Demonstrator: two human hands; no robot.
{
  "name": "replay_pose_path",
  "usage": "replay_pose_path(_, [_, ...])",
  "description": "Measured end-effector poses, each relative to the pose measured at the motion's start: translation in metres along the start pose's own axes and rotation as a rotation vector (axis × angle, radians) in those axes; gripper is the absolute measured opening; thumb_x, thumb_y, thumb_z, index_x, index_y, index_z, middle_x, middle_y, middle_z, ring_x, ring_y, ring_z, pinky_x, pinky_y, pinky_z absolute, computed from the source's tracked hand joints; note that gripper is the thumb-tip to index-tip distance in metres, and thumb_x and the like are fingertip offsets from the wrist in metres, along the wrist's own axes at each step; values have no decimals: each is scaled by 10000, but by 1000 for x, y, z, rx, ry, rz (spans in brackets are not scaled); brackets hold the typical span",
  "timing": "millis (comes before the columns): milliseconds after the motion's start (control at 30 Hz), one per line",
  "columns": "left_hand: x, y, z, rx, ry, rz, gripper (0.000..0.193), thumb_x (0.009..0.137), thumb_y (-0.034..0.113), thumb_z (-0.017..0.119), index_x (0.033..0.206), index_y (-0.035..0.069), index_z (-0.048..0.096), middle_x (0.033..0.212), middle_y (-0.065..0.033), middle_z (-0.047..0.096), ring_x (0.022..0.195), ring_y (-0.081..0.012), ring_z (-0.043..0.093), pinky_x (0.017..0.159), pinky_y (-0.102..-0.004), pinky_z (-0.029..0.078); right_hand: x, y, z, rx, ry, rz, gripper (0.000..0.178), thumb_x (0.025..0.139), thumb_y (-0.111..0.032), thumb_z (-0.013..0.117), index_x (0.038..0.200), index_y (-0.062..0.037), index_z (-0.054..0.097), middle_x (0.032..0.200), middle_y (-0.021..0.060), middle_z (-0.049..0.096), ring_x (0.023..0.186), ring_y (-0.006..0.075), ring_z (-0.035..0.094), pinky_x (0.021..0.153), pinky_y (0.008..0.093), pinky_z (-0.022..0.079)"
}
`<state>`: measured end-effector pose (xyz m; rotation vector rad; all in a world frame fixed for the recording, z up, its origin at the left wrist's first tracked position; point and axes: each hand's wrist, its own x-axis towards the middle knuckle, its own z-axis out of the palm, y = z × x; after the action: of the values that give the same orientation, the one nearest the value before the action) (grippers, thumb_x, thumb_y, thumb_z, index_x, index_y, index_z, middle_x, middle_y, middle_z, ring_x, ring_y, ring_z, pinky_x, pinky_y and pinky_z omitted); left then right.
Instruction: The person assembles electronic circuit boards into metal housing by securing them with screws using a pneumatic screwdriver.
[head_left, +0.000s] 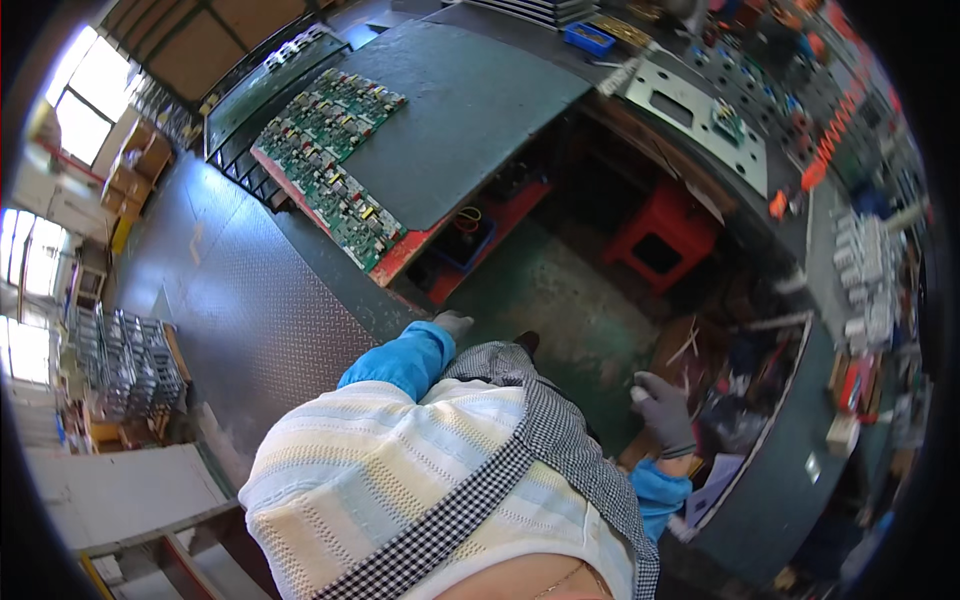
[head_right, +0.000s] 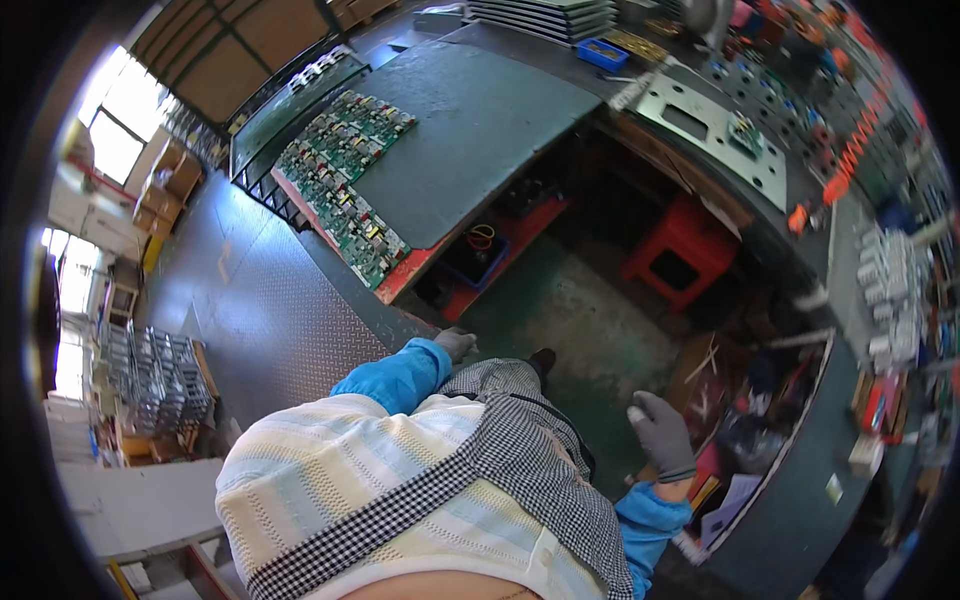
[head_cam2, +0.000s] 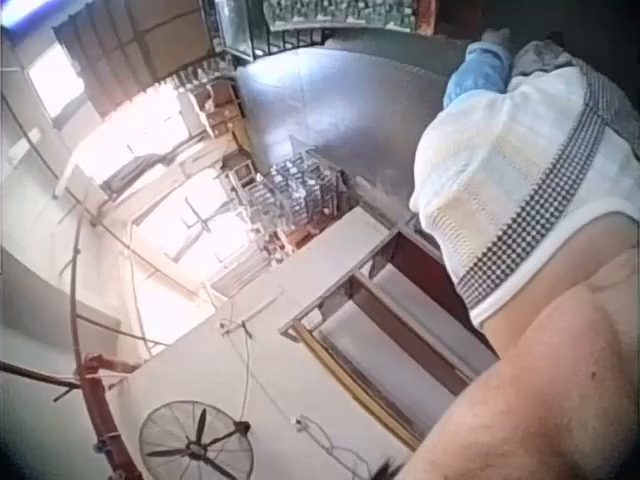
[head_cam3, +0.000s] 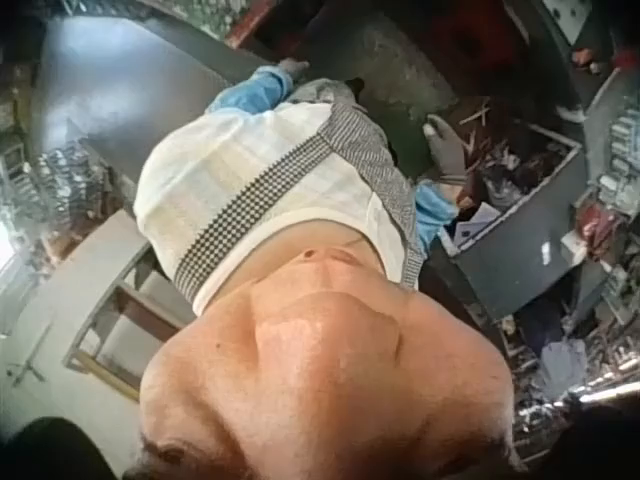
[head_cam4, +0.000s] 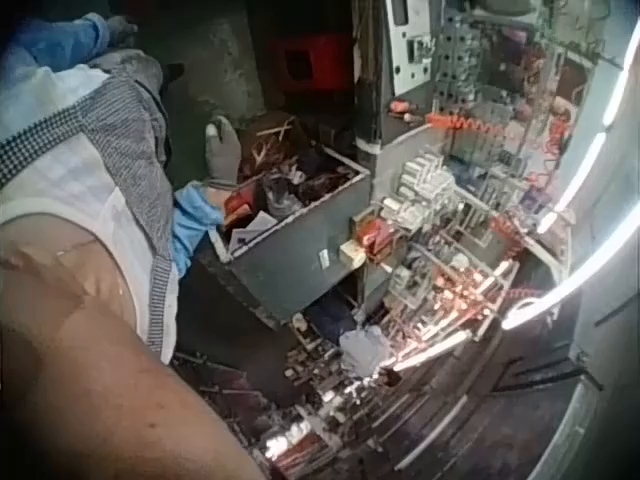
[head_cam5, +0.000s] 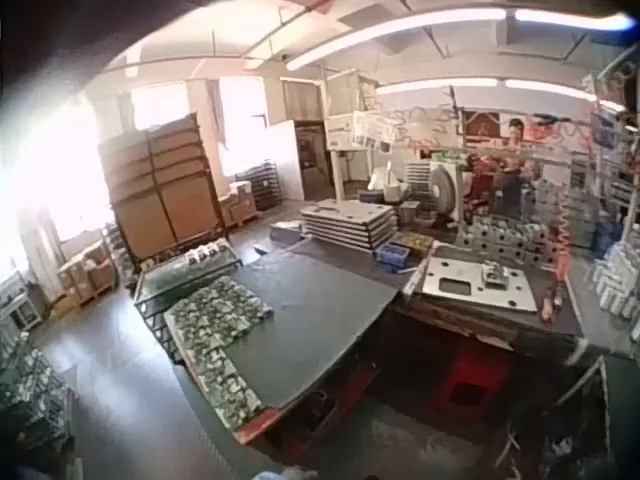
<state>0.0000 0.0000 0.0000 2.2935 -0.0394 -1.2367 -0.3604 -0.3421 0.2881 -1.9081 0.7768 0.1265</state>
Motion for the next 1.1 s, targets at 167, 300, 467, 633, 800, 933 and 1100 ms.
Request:
replay_pose_path(167, [-24,163,-52,75,61,283,543,937,378,664,1361,42,623,1287,-225,670,1264,-366,607,1077,-421,466,116,-29,-12,-173,-63,158,427,948,-281,643,1279,-11,651,1213,191,704,1136,307,676,974,371,505])
replay_pose_path(300, [-46,226,-79,-66,62,312,544,915,412,677,1351,90,636,1322,-203,661,1266,-361,609,1087,-434,459,182,-7,-18,-275,-75,-6,425,938,-266,645,1278,-11,651,1204,192,705,1125,300,678,972,365,505])
replay_pose_path(467, [-60,261,-132,-252,645,574,475,899,334,735,1292,91,628,1203,-178,703,1149,-334,674,985,-412,528,270,2,-32,-332,-259,-24,427,927,-281,659,1254,-6,670,1168,192,724,1114,325,686,959,381,515])
replay_pose_path(633, [-64,218,-203,-163,1299,69,598,827,318,793,1327,80,567,1215,-200,648,1141,-370,640,1001,-443,511,357,-40,-58,-386,-437,-111,429,928,-276,655,1264,-11,668,1206,186,712,1149,317,671,983,377,507])
replay_pose_path(800, [-52,190,-229,-127,1274,-518,659,829,459,751,1331,69,576,1310,-237,597,1252,-407,573,1040,-494,483,430,-123,-46,-489,-531,-313,432,936,-298,643,1267,-21,672,1242,188,698,1183,327,654,1012,391,497])
replay_pose_path(933, [-48,166,-243,-189,1128,-523,549,831,460,743,1260,130,651,1250,-222,636,1171,-413,622,988,-494,516,461,-215,4,-545,-685,-516,447,936,-321,654,1275,-30,669,1252,190,691,1212,347,636,1029,397,494])
replay_pose_path(1100, [-68,175,-247,-168,1095,-352,498,848,436,713,1190,79,660,1238,-210,638,1151,-400,633,963,-477,533,485,-325,110,-581,-843,-894,478,931,-341,669,1321,-68,625,1332,184,638,1215,369,622,1006,428,511])
